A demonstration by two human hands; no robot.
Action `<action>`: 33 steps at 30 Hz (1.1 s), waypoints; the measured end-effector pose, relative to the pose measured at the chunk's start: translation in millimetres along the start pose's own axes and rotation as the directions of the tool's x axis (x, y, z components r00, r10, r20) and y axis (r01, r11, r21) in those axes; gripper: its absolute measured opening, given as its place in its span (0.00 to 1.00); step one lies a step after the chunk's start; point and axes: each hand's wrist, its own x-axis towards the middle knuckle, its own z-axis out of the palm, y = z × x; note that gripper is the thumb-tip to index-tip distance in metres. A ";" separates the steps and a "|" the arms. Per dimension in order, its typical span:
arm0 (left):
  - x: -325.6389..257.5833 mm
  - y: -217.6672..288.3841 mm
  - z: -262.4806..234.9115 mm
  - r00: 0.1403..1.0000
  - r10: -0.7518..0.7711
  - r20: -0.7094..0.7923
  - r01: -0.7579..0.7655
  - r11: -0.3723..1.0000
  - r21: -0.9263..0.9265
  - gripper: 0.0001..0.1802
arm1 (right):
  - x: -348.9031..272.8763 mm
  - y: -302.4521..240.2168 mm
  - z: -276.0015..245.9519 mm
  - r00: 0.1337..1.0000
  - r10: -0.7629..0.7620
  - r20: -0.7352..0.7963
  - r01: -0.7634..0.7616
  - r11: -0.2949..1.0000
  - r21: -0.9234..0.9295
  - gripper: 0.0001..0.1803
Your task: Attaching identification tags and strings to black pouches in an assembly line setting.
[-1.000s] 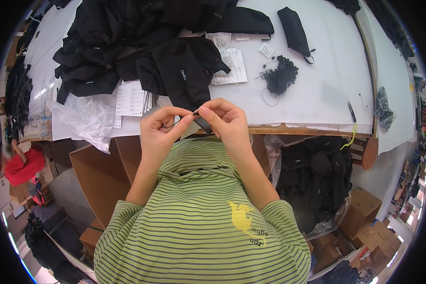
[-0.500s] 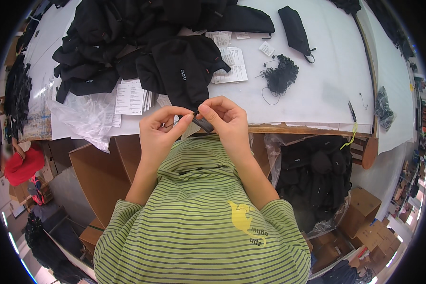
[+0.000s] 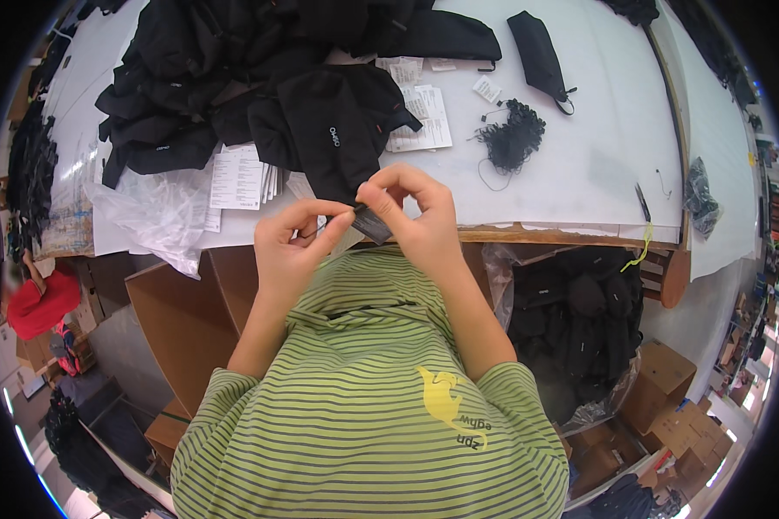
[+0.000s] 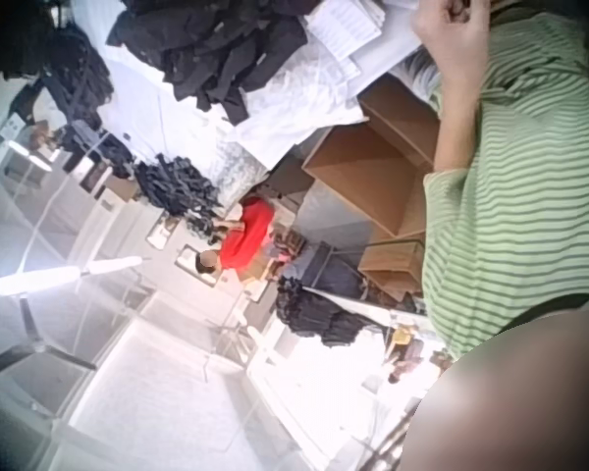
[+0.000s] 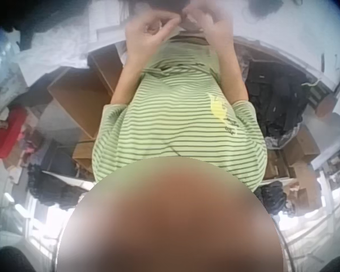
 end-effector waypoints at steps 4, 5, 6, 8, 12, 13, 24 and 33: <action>-8.8 -6.2 6.0 0.945 0.231 0.232 -0.277 0.941 0.192 0.06 | 32.0 -1.2 11.6 0.931 -0.303 0.205 0.366 0.790 -0.492 0.17; -12.6 -8.2 10.1 0.944 0.235 0.231 -0.283 0.938 0.201 0.06 | 34.0 2.7 20.8 0.928 -0.313 0.203 0.373 0.790 -0.486 0.17; -15.1 -9.9 15.4 0.916 0.288 0.279 -0.338 0.929 0.152 0.07 | 35.5 8.2 30.1 0.917 -0.331 0.223 0.393 0.652 -0.649 0.19; -15.7 -7.7 13.9 0.851 0.342 0.398 -0.423 0.896 0.134 0.08 | 39.2 22.7 33.9 0.903 -0.336 0.267 0.394 0.401 -0.827 0.21; -9.2 -12.5 3.1 0.921 0.345 0.183 -0.374 0.914 0.157 0.10 | 40.2 28.5 19.4 0.957 -0.267 0.112 0.263 0.638 -0.724 0.10; -3.2 -14.3 -4.3 0.920 0.345 0.187 -0.374 0.914 0.157 0.10 | 38.5 20.9 15.9 0.958 -0.266 0.108 0.259 0.639 -0.724 0.10; 29.1 -18.3 -32.1 0.733 0.645 0.214 -0.604 0.473 0.642 0.18 | 14.3 -66.4 -10.8 0.960 -0.083 0.266 0.237 0.745 -0.623 0.07; 28.5 -16.6 -43.5 0.624 0.711 0.324 -0.725 0.372 0.580 0.17 | 10.5 -72.1 -10.5 0.938 -0.131 0.320 0.282 0.824 -0.492 0.05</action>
